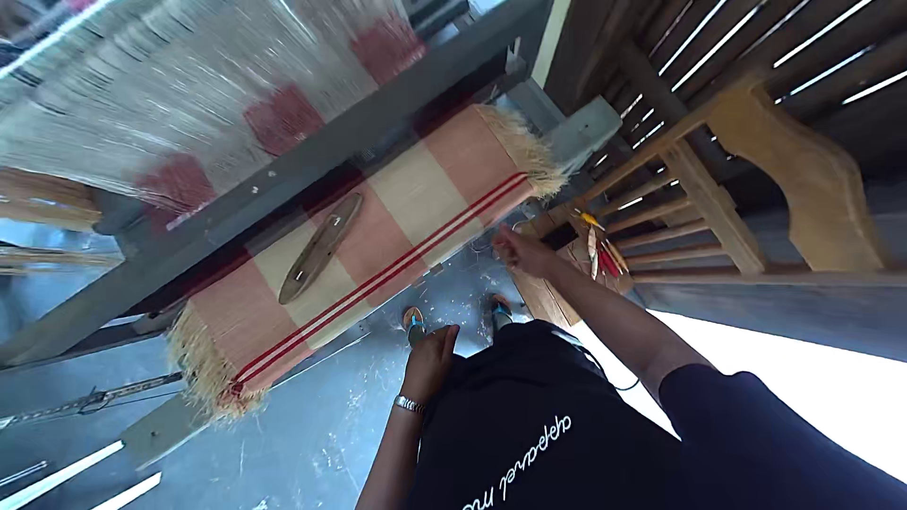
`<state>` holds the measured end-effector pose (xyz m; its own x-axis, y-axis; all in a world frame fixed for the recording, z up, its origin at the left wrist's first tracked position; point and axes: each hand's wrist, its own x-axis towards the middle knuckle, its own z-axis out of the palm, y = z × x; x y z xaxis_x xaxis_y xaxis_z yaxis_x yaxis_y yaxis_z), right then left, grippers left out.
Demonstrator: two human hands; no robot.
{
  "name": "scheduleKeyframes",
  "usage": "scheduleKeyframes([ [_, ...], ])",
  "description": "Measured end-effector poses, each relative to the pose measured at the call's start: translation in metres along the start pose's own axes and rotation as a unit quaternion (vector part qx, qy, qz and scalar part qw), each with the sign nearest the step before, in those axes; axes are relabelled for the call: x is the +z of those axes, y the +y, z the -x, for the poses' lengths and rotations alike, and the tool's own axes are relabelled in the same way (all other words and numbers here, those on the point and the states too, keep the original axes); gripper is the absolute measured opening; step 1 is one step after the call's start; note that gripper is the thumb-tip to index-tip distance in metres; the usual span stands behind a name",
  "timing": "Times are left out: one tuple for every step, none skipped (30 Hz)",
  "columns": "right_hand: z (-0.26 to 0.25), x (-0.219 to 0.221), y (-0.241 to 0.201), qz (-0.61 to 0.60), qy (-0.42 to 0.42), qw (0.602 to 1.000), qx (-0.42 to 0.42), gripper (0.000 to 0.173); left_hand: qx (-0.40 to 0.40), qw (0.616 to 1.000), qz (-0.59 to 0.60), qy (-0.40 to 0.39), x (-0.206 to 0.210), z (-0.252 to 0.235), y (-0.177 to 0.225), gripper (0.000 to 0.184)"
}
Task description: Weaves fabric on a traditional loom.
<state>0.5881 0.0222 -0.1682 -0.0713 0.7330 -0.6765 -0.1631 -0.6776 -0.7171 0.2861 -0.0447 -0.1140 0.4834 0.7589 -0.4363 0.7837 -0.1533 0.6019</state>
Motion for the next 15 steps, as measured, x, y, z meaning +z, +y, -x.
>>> scheduleKeyframes([
  [0.007, 0.016, -0.012, -0.019, -0.053, 0.998, -0.009, 0.069, 0.016, 1.0, -0.014, -0.011, -0.005, -0.002, 0.01, 0.06],
  [0.016, 0.029, -0.024, -0.029, -0.107, 0.994, -0.017, 0.07, 0.035, 0.999, -0.03, -0.014, -0.008, -0.005, 0.019, 0.06],
  [0.025, 0.039, -0.035, -0.05, -0.144, 0.988, -0.025, 0.067, 0.058, 0.997, -0.048, -0.009, -0.01, -0.007, 0.027, 0.06],
  [0.034, 0.042, -0.046, -0.087, -0.16, 0.983, -0.029, 0.06, 0.078, 0.995, -0.06, 0.0, -0.011, -0.009, 0.032, 0.06],
  [0.042, 0.04, -0.059, -0.128, -0.155, 0.979, -0.042, 0.051, 0.092, 0.994, -0.064, 0.015, -0.011, -0.011, 0.035, 0.061],
  [0.046, 0.029, -0.072, -0.168, -0.134, 0.974, -0.074, 0.049, 0.097, 0.993, -0.057, 0.031, -0.012, -0.011, 0.034, 0.061],
  [0.049, 0.012, -0.089, -0.206, -0.089, 0.968, -0.115, 0.051, 0.094, 0.994, -0.043, 0.046, -0.012, -0.01, 0.033, 0.06],
  [0.05, -0.013, -0.107, -0.229, -0.041, 0.96, -0.157, 0.049, 0.093, 0.993, -0.025, 0.062, -0.012, -0.008, 0.03, 0.059],
  [0.05, -0.041, -0.125, -0.251, 0.017, 0.949, -0.191, 0.048, 0.095, 0.992, -0.008, 0.078, -0.01, -0.006, 0.026, 0.058],
  [0.05, -0.071, -0.141, -0.276, 0.066, 0.934, -0.219, 0.045, 0.099, 0.991, 0.003, 0.094, -0.008, -0.004, 0.025, 0.057],
  [0.052, -0.099, -0.154, -0.304, 0.103, 0.915, -0.244, 0.044, 0.107, 0.988, 0.011, 0.11, -0.007, -0.003, 0.024, 0.056],
  [0.058, -0.124, -0.163, -0.323, 0.121, 0.898, -0.274, 0.044, 0.119, 0.985, 0.014, 0.121, -0.006, -0.002, 0.027, 0.054],
  [0.069, -0.141, -0.169, -0.332, 0.132, 0.883, -0.303, 0.044, 0.134, 0.983, 0.013, 0.126, -0.008, -0.002, 0.034, 0.053],
  [0.083, -0.148, -0.173, -0.322, 0.145, 0.877, -0.326, 0.045, 0.154, 0.98, 0.008, 0.128, -0.011, -0.002, 0.046, 0.052],
  [0.097, -0.145, -0.173, -0.291, 0.166, 0.882, -0.332, 0.047, 0.179, 0.977, 0.01, 0.119, -0.017, -0.002, 0.061, 0.052],
])
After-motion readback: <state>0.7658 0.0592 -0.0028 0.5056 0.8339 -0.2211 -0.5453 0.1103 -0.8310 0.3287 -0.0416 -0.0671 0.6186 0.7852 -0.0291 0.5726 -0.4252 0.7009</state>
